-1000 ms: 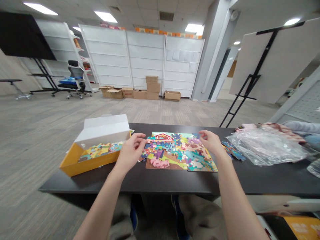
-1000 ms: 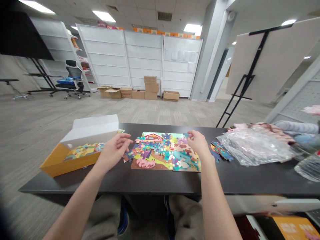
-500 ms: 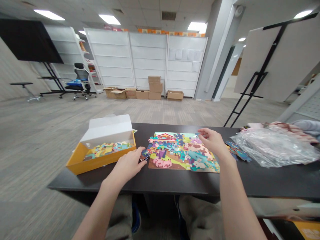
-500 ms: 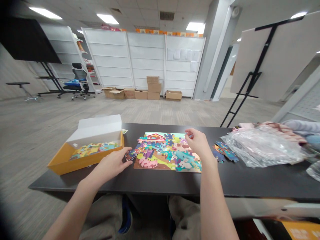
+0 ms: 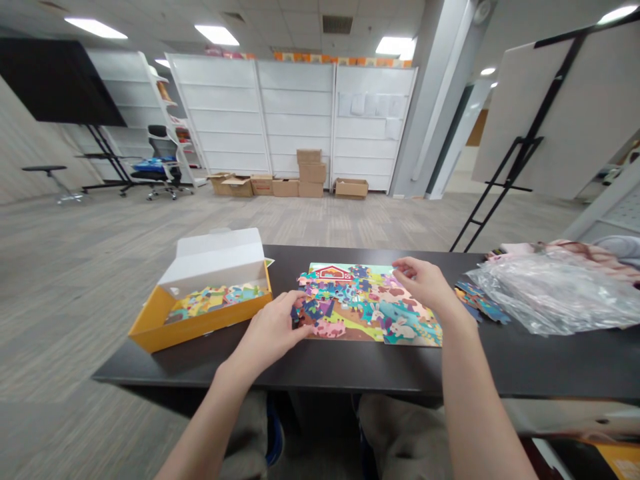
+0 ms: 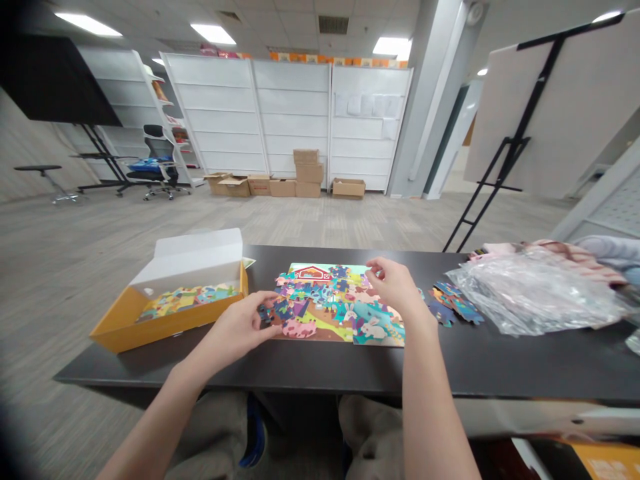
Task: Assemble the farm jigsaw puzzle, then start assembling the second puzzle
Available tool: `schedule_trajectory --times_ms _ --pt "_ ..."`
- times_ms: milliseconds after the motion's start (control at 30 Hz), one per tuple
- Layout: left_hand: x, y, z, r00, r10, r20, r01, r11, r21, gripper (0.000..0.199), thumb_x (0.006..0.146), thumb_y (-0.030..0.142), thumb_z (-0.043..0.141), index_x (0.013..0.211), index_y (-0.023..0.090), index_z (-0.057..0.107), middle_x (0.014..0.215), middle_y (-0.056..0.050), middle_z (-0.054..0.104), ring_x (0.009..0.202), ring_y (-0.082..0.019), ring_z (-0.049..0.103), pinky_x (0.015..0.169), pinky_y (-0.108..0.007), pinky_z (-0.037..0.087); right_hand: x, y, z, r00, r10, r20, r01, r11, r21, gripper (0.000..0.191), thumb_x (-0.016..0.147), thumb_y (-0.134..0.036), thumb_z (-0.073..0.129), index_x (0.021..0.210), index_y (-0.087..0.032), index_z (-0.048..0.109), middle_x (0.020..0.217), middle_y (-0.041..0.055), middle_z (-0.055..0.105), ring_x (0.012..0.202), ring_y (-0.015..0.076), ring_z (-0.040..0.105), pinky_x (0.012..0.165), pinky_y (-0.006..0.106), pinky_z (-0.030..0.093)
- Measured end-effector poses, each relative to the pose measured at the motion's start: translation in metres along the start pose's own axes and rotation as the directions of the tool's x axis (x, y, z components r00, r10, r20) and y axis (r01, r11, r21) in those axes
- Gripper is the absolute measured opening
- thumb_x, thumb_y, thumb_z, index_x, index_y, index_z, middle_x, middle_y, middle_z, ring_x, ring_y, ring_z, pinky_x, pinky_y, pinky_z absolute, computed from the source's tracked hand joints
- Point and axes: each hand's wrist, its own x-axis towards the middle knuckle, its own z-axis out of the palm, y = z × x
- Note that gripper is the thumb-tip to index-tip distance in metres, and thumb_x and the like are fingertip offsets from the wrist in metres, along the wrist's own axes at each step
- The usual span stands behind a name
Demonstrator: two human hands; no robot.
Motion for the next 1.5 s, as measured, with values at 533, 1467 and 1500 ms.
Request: schedule_trajectory --times_ms 533,1467,1500 --pt "0.045 0.023 0.015 0.967 -0.189 -0.169 0.220 0.958 0.185 0.036 0.092 0.022 0.058 0.127 0.016 0.053 0.115 -0.014 0.062 0.098 -0.028 0.070 0.083 -0.037 0.053 -0.001 -0.033 0.017 0.957 -0.096 0.274 0.095 0.995 0.019 0.021 0.086 -0.029 0.063 0.101 -0.019 0.074 0.091 0.0072 0.077 0.078 0.0196 0.068 0.071 0.029 0.051" --pt "0.075 0.048 0.040 0.928 0.331 -0.173 -0.333 0.943 0.018 0.052 0.081 0.027 0.075 0.129 0.021 0.056 0.129 -0.010 0.065 0.121 -0.029 0.058 0.105 -0.045 0.045 -0.020 -0.004 -0.019 0.984 0.000 0.180 -0.037 0.979 0.200 0.027 0.088 -0.040 0.061 0.099 -0.018 0.072 0.085 0.0081 0.077 0.076 0.0208 0.071 0.061 0.027 0.054" --pt "0.071 0.058 0.044 0.909 0.365 -0.200 -0.373 0.928 -0.002 0.052 0.081 0.028 0.076 0.129 0.020 0.055 0.129 -0.010 0.065 0.120 -0.028 0.058 0.105 -0.044 0.045 -0.019 -0.007 -0.017 0.980 -0.012 0.197 -0.034 0.974 0.225 0.028 0.087 -0.041 0.062 0.100 -0.018 0.072 0.085 0.0080 0.076 0.077 0.0205 0.071 0.061 0.026 0.053"
